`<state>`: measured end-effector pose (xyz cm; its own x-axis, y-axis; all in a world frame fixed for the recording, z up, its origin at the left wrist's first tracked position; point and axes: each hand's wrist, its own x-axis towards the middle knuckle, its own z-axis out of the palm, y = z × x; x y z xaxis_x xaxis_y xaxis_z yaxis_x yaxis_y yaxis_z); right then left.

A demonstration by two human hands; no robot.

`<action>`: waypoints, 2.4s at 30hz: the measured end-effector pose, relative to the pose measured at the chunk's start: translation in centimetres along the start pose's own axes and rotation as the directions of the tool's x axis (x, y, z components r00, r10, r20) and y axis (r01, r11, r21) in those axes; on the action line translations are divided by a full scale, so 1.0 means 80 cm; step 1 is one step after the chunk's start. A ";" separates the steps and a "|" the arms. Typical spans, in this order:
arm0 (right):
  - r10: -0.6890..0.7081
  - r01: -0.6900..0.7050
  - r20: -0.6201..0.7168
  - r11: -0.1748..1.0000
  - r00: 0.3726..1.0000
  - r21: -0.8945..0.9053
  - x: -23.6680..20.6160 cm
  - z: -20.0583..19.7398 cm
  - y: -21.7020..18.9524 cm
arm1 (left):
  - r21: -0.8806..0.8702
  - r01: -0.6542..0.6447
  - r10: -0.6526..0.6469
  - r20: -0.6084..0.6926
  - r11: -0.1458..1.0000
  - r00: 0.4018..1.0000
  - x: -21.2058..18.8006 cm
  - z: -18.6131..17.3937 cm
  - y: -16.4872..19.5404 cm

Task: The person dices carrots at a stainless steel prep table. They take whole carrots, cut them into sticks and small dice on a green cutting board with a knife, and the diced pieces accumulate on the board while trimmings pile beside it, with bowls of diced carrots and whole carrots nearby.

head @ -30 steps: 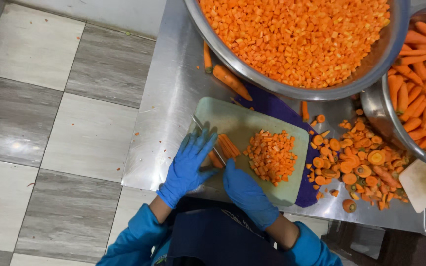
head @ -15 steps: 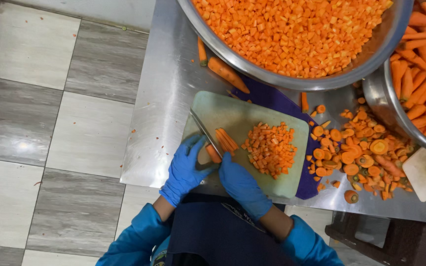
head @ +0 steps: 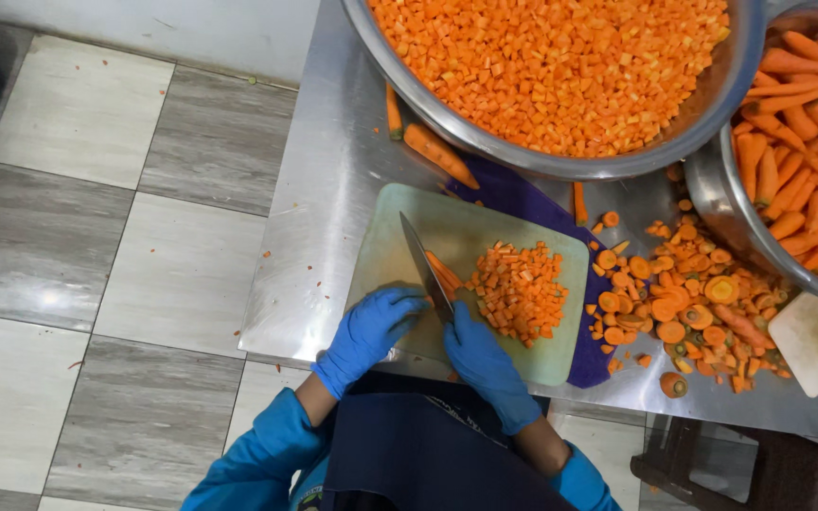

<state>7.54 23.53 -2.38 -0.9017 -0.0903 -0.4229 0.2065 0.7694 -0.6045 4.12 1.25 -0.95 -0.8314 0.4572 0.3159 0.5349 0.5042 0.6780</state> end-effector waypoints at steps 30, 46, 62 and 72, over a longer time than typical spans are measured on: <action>-0.337 0.326 -0.018 0.923 0.941 -0.206 -0.042 0.034 0.043 | -0.759 0.330 -0.660 -0.169 0.561 0.733 -0.024 0.060 0.005; -0.515 0.469 0.045 0.736 0.856 -0.488 -0.058 -0.007 -0.002 | -0.673 0.455 -0.683 -0.103 0.583 0.723 -0.020 0.060 0.006; -0.411 0.394 -0.045 0.896 0.911 -0.205 -0.021 0.021 0.008 | -0.650 0.482 -0.674 -0.063 0.587 0.736 -0.025 0.065 -0.005; -0.410 0.366 -0.140 0.894 0.901 -0.259 -0.010 0.063 -0.007 | -0.559 0.370 -0.519 -0.131 0.742 0.845 -0.025 0.022 0.011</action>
<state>10.08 20.00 -5.07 -0.9504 -0.3085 -0.0390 -0.2442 0.8182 -0.5206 6.50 2.08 -2.12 -0.9996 0.0285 0.0018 0.0056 0.1335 0.9910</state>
